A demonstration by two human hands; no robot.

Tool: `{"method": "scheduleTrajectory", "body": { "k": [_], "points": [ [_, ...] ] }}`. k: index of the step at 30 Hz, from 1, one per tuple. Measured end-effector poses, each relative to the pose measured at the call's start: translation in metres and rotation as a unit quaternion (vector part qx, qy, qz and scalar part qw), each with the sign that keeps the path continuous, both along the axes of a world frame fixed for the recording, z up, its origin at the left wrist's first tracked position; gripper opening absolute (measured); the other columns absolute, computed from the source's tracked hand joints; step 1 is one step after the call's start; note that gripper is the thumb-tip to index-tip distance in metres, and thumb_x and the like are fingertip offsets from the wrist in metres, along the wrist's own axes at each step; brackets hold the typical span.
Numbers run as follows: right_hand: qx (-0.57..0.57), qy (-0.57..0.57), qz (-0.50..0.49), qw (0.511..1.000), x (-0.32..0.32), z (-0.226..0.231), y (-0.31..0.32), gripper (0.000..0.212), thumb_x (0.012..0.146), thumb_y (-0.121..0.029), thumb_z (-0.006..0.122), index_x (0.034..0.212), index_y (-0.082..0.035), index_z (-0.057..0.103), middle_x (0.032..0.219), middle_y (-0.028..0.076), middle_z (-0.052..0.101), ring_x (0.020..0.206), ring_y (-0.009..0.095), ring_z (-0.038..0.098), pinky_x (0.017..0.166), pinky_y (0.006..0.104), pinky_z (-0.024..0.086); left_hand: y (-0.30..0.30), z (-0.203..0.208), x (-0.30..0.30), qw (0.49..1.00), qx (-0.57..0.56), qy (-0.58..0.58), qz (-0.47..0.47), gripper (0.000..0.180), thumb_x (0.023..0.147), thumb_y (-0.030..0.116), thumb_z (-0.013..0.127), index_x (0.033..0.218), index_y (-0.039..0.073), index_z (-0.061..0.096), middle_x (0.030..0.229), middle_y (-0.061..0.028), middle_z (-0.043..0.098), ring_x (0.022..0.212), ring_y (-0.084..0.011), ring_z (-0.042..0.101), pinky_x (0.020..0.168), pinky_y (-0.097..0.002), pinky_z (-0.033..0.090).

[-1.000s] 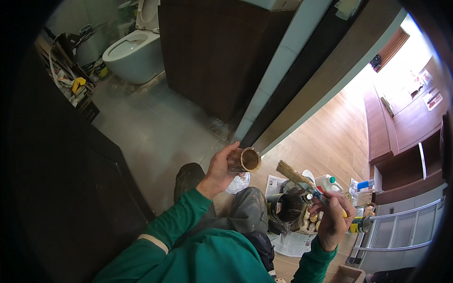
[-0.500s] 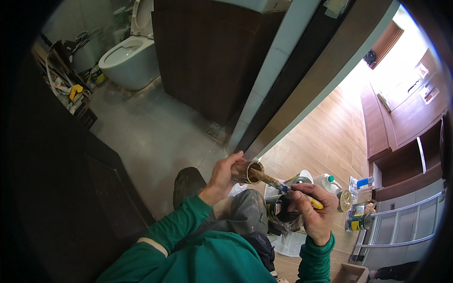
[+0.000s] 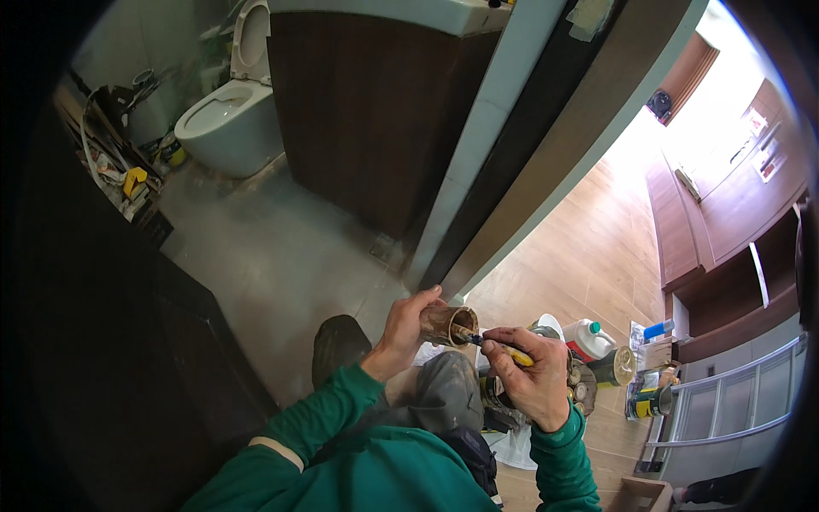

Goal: The person paints a vertical door frame using a brush and a small paint container. They repeatedly dip the brush into the container and apply paint to the frame edge, working from lower to higher sections. Another person is visible in the background working near the sink.

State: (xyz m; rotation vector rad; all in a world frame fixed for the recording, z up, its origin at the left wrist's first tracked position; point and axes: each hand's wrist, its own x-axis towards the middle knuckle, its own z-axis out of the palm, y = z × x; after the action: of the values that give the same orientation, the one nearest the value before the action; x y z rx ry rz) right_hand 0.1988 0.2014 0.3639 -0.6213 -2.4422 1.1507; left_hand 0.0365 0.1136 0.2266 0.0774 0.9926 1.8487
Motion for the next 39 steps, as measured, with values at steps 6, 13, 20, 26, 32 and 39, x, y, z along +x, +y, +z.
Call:
{"method": "scheduleTrajectory", "body": {
  "k": [6, 13, 20, 26, 32, 39],
  "points": [
    [-0.142, 0.098, -0.062, 0.983, 0.025, 0.005, 0.0, 0.018, 0.093, -0.009, 0.067, 0.102, 0.006, 0.071, 0.077, 0.007, 0.07, 0.064, 0.011, 0.066, 0.056, 0.0223, 0.05, -0.001, 0.007, -0.007, 0.999, 0.017, -0.041, 0.001, 0.039, 0.098, 0.039, 0.057, 0.094, 0.001, 0.065, 0.083, -0.0092, 0.07, 0.068, -0.0183, 0.066, 0.055, -0.0316, 0.046],
    [-0.2, 0.143, -0.112, 0.963, 0.037, -0.014, -0.001, 0.022, 0.098, -0.011, 0.062, 0.108, 0.008, 0.067, 0.079, 0.012, 0.072, 0.064, 0.012, 0.068, 0.055, 0.0209, 0.05, 0.007, -0.001, -0.008, 0.995, 0.037, -0.087, -0.007, 0.033, 0.096, 0.035, 0.057, 0.096, 0.005, 0.07, 0.087, -0.0088, 0.072, 0.076, -0.0202, 0.067, 0.062, -0.0346, 0.049],
    [-0.184, 0.149, -0.12, 0.964, 0.056, -0.014, -0.003, 0.021, 0.098, -0.009, 0.06, 0.107, 0.01, 0.067, 0.08, 0.015, 0.072, 0.066, 0.016, 0.069, 0.056, 0.0229, 0.054, 0.009, -0.003, -0.004, 0.995, 0.03, -0.1, 0.006, 0.031, 0.096, 0.035, 0.057, 0.096, 0.008, 0.07, 0.088, -0.0059, 0.071, 0.077, -0.0201, 0.066, 0.06, -0.0358, 0.048],
    [-0.208, 0.2, -0.13, 0.949, 0.06, -0.007, -0.004, 0.022, 0.097, -0.009, 0.062, 0.106, 0.01, 0.066, 0.081, 0.015, 0.071, 0.067, 0.018, 0.07, 0.057, 0.025, 0.054, 0.01, 0.004, -0.004, 0.994, 0.04, -0.101, 0.001, 0.03, 0.098, 0.034, 0.053, 0.096, 0.008, 0.068, 0.088, -0.0057, 0.069, 0.077, -0.019, 0.063, 0.057, -0.0348, 0.043],
    [-0.246, 0.197, -0.109, 0.943, 0.052, -0.018, -0.01, 0.023, 0.097, -0.009, 0.061, 0.108, 0.011, 0.065, 0.086, 0.019, 0.072, 0.07, 0.021, 0.071, 0.061, 0.0271, 0.056, 0.013, 0.018, -0.005, 0.994, 0.044, -0.097, -0.014, 0.03, 0.099, 0.035, 0.052, 0.098, 0.01, 0.067, 0.09, -0.0057, 0.069, 0.078, -0.019, 0.063, 0.059, -0.0349, 0.043],
    [-0.216, 0.356, -0.114, 0.902, 0.058, -0.01, -0.01, 0.024, 0.093, -0.007, 0.063, 0.108, 0.011, 0.065, 0.085, 0.02, 0.071, 0.068, 0.025, 0.071, 0.06, 0.0316, 0.057, -0.005, 0.005, -0.023, 0.977, 0.15, -0.15, 0.003, 0.033, 0.097, 0.039, 0.052, 0.091, 0.009, 0.064, 0.08, -0.0108, 0.064, 0.071, -0.0258, 0.06, 0.059, -0.0359, 0.044]
  ]
}}
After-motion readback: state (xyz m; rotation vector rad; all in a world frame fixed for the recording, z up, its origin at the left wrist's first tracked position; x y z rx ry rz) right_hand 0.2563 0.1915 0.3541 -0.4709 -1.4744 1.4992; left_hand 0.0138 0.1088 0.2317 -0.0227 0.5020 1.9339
